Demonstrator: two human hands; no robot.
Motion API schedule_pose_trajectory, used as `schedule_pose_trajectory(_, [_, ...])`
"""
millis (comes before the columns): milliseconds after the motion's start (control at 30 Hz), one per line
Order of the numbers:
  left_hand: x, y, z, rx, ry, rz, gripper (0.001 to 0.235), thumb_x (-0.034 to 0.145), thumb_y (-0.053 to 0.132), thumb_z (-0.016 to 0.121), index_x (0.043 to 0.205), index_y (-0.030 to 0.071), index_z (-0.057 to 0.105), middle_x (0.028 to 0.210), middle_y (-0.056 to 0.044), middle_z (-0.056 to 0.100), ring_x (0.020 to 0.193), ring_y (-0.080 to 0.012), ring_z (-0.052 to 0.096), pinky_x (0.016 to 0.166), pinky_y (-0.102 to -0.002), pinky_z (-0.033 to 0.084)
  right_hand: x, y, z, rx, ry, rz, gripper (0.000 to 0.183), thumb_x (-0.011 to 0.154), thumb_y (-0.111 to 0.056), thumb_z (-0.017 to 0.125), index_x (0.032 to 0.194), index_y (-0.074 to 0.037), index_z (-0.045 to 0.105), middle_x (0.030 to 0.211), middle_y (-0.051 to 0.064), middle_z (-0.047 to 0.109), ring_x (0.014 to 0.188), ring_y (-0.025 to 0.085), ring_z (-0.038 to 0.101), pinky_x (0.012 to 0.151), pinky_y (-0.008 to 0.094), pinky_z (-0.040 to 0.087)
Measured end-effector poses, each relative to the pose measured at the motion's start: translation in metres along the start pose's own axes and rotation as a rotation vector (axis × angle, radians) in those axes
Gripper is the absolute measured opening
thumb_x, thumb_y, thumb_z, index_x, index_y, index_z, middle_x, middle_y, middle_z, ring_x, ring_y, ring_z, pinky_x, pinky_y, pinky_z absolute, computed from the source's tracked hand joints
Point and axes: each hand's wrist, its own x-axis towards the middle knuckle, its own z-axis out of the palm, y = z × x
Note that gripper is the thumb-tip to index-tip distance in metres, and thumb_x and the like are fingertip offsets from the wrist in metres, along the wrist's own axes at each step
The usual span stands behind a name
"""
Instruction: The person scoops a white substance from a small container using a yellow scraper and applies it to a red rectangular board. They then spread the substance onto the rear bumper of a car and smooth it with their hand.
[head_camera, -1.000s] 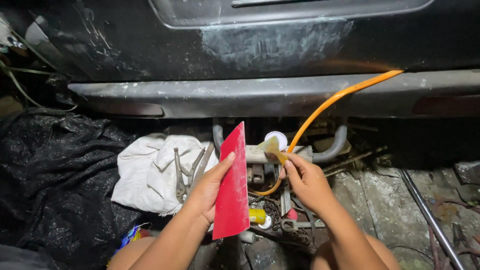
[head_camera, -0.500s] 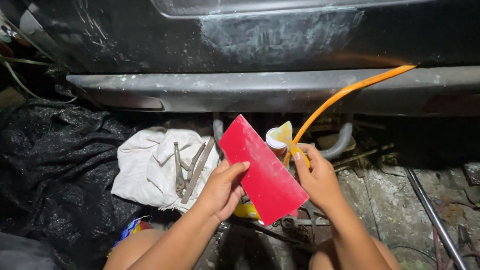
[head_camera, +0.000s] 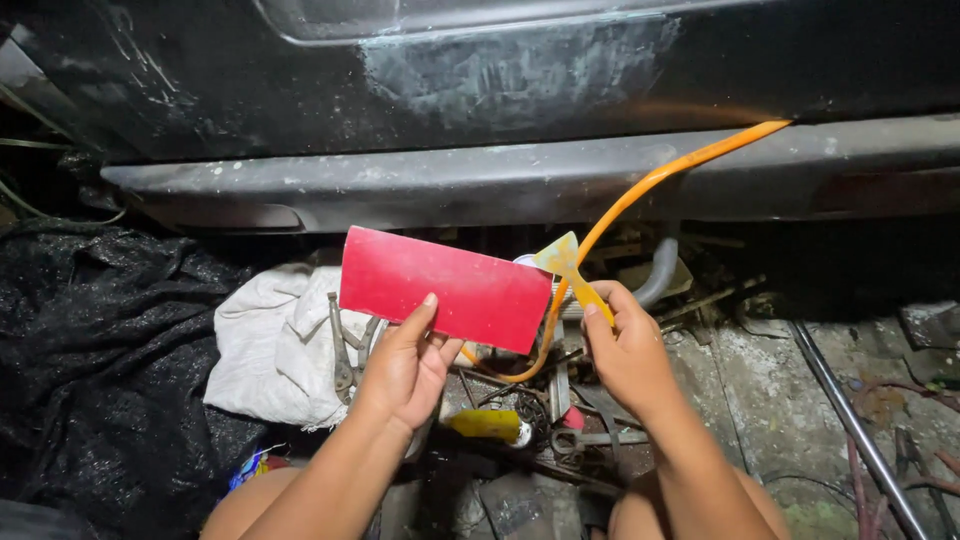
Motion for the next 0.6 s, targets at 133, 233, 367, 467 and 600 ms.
schedule_pose_trajectory(133, [-0.005, 0.001, 0.003, 0.015, -0.007, -0.005, 0.038, 0.089, 0.006, 0.072, 0.125, -0.001, 0.063, 0.114, -0.015, 0.067, 0.104, -0.0315, 0.07, 0.098, -0.052, 0.056, -0.003, -0.013, -0.003, 0.006, 0.002, 0.001, 0.027, 0.099, -0.01, 0.053, 0.118, -0.008, 0.072, 0.057, 0.012, 0.058, 0.055, 0.021, 0.053, 0.058, 0.036, 0.052])
schedule_pose_trajectory(233, [-0.014, 0.007, 0.014, 0.025, -0.011, 0.003, 0.04, 0.088, 0.008, 0.073, 0.126, 0.003, 0.064, 0.116, -0.013, 0.069, 0.105, -0.0313, 0.071, 0.095, -0.05, 0.059, -0.005, -0.019, -0.003, 0.03, -0.014, -0.004, 0.026, 0.099, -0.009, 0.055, 0.119, -0.007, 0.072, 0.057, 0.011, 0.058, 0.055, 0.021, 0.052, 0.056, 0.035, 0.051])
schedule_pose_trajectory(367, [-0.009, 0.004, 0.014, -0.018, -0.015, -0.015, 0.038, 0.09, 0.01, 0.07, 0.127, 0.005, 0.063, 0.12, -0.011, 0.069, 0.111, -0.029, 0.069, 0.101, -0.05, 0.055, -0.007, -0.017, -0.003, 0.066, -0.017, 0.005, 0.027, 0.099, -0.009, 0.053, 0.119, -0.004, 0.071, 0.054, 0.011, 0.057, 0.05, 0.021, 0.053, 0.052, 0.033, 0.05])
schedule_pose_trajectory(467, [0.002, -0.007, 0.002, -0.053, 0.0, -0.052, 0.039, 0.09, 0.011, 0.068, 0.128, 0.005, 0.061, 0.123, -0.011, 0.067, 0.114, -0.0309, 0.067, 0.105, -0.054, 0.052, -0.009, -0.012, -0.003, 0.041, 0.013, -0.024, 0.027, 0.099, -0.011, 0.054, 0.12, -0.004, 0.07, 0.051, 0.013, 0.057, 0.047, 0.022, 0.054, 0.049, 0.034, 0.049])
schedule_pose_trajectory(600, [-0.004, -0.006, 0.011, -0.076, -0.007, -0.091, 0.041, 0.09, 0.009, 0.066, 0.13, 0.003, 0.058, 0.126, -0.015, 0.066, 0.117, -0.036, 0.065, 0.106, -0.059, 0.05, -0.023, -0.011, -0.002, 0.18, 0.102, -0.16, 0.03, 0.099, -0.008, 0.051, 0.125, 0.001, 0.062, 0.05, 0.008, 0.051, 0.046, 0.017, 0.048, 0.045, 0.029, 0.045])
